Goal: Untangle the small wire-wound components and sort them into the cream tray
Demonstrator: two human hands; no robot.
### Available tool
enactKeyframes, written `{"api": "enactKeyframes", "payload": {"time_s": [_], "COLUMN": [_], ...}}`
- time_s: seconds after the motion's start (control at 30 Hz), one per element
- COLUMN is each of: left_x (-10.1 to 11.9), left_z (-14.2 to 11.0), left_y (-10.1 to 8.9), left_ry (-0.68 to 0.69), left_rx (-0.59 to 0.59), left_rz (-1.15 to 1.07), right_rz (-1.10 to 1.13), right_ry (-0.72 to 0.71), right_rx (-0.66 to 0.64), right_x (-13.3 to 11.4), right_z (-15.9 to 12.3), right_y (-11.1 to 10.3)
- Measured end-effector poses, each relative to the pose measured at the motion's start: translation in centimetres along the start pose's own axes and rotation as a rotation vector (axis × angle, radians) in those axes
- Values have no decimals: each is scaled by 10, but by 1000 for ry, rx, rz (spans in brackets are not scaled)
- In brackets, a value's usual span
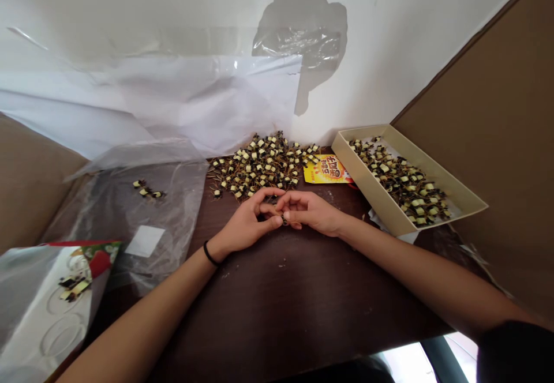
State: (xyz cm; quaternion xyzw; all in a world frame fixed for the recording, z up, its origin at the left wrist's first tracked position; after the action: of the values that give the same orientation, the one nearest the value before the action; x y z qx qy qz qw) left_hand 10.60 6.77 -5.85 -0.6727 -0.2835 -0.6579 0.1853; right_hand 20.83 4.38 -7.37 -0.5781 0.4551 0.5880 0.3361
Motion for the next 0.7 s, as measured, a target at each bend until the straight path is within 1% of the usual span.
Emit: {"api": "enactKeyframes", "payload": {"time_s": [0.13, 0.2, 0.27, 0.37, 0.43, 0.57, 0.7], "left_x": [1, 2, 3, 4, 3, 1, 0], "left_z": [0, 0, 0, 1, 1, 1, 0], "left_y": [-1, -4, -8, -13, -15, -14, -14], "left_ry": [1, 4, 18, 37, 35, 18, 34], "left_rx": [34, 84, 149, 238, 283, 310, 319], "left_rz": [20, 34, 35, 26, 31, 45, 104], "right_rz": [-3, 16, 82, 165, 120, -39, -77], "right_ry": [6, 12, 17, -1, -39, -101, -75], "right_rx": [15, 43, 57, 22, 26, 133, 198], "right_x": [1, 2, 3, 3, 1, -3, -2], "right_z": [0, 0, 0, 0, 0, -1, -2], "right_y": [0, -2, -4, -2, -2, -6, -8]}}
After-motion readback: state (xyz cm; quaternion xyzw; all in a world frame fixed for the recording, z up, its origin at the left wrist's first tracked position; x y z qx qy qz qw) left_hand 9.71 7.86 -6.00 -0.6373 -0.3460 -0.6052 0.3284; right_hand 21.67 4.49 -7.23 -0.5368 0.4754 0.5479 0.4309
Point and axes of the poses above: each hand's wrist, its own z-axis towards the middle knuckle, its own y-axis out of the palm, x = y × z, the point moved 7 cm from there along z, towards the middle knuckle, and after that the axes turned 9 degrees about -z, right-handed, at the moved point
